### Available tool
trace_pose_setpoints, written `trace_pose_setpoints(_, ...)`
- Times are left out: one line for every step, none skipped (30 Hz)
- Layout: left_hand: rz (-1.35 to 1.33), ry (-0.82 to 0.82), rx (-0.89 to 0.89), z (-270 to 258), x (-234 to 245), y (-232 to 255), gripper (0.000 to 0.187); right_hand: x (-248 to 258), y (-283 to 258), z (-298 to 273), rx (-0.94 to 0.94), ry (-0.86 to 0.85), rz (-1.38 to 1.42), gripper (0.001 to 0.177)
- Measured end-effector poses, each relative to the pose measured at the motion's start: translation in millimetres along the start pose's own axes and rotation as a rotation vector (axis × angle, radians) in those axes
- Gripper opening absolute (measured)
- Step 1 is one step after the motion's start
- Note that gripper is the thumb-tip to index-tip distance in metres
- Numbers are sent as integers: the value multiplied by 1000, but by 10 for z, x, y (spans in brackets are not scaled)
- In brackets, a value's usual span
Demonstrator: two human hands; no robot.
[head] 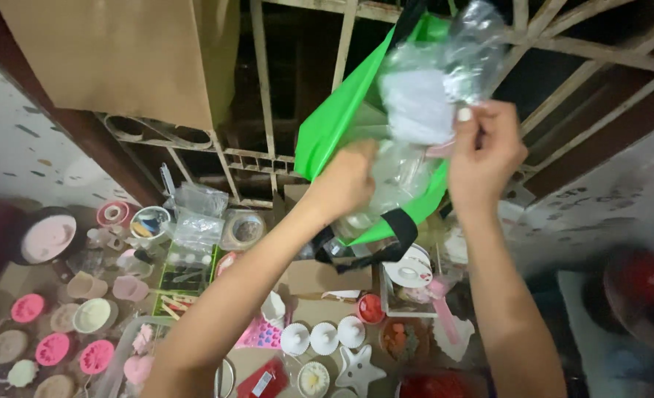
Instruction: Packaging small decorative wax or soap items into mesh bags.
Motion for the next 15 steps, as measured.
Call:
trace_pose_setpoints(-2, -1, 1, -19, 58, 53, 33, 40, 93, -23, -2, -2, -1, 8)
trace_pose_setpoints(-146, 123, 30, -19, 217, 71, 38, 134, 164, -18, 42, 44, 67, 8)
trace_pose_setpoints(-292, 246, 58, -29, 367, 82, 43, 233, 236, -11, 88, 90, 135, 8)
trace_pose_setpoints(-292, 249, 53, -2, 421, 109, 43, 271, 203, 12, 93, 92, 133, 8)
trace_pose_setpoints(-390, 303, -8, 15, 510, 155, 53, 343, 218, 33, 66, 134, 241, 7)
trace_pose_setpoints(-490, 351, -68, 14, 572, 209, 63, 425, 248, 17, 34, 177, 349, 7)
trace_pose_setpoints(-491, 348, -71, -19, 569, 230, 63, 459, 259, -8, 35, 181, 347, 7)
trace_pose_setpoints(-668, 272, -163, -15, 542, 287, 70, 456, 277, -2, 23, 152, 396, 7)
trace_pose_setpoints(-843, 190, -254, -17, 522, 351, 77, 452, 294, 5, 10, 124, 445, 8)
trace_pose_setpoints(-843, 187, -259, -60, 550, 424, 77, 427, 172, -48, 12, 129, 444, 8)
trace_pose_setpoints(-1007, 92, -244, -82, 507, 487, 73, 396, 69, -103, -3, 135, 473, 7)
trace_pose_setpoints(-1168, -1, -224, -124, 471, 549, 69, 342, -39, -152, -18, 136, 505, 6)
trace_pose_setpoints(-1166, 0, -227, -204, 528, 662, 69, 322, -99, -201, -15, 136, 506, 6)
trace_pose_setpoints(-1121, 30, -166, -286, 585, 724, 67, 295, -148, -253, -38, 140, 449, 7)
trace_pose_setpoints(-1075, 59, -105, -374, 644, 785, 65, 267, -199, -308, -61, 145, 391, 9)
Point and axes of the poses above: each hand's wrist, its own z-axis towards the middle knuckle, its own x-axis out of the back of the hand, y = z × x, the point moved 8 cm from there along z, towards the middle knuckle, and after that the axes turned 7 degrees about -y, right-handed, at the moved point
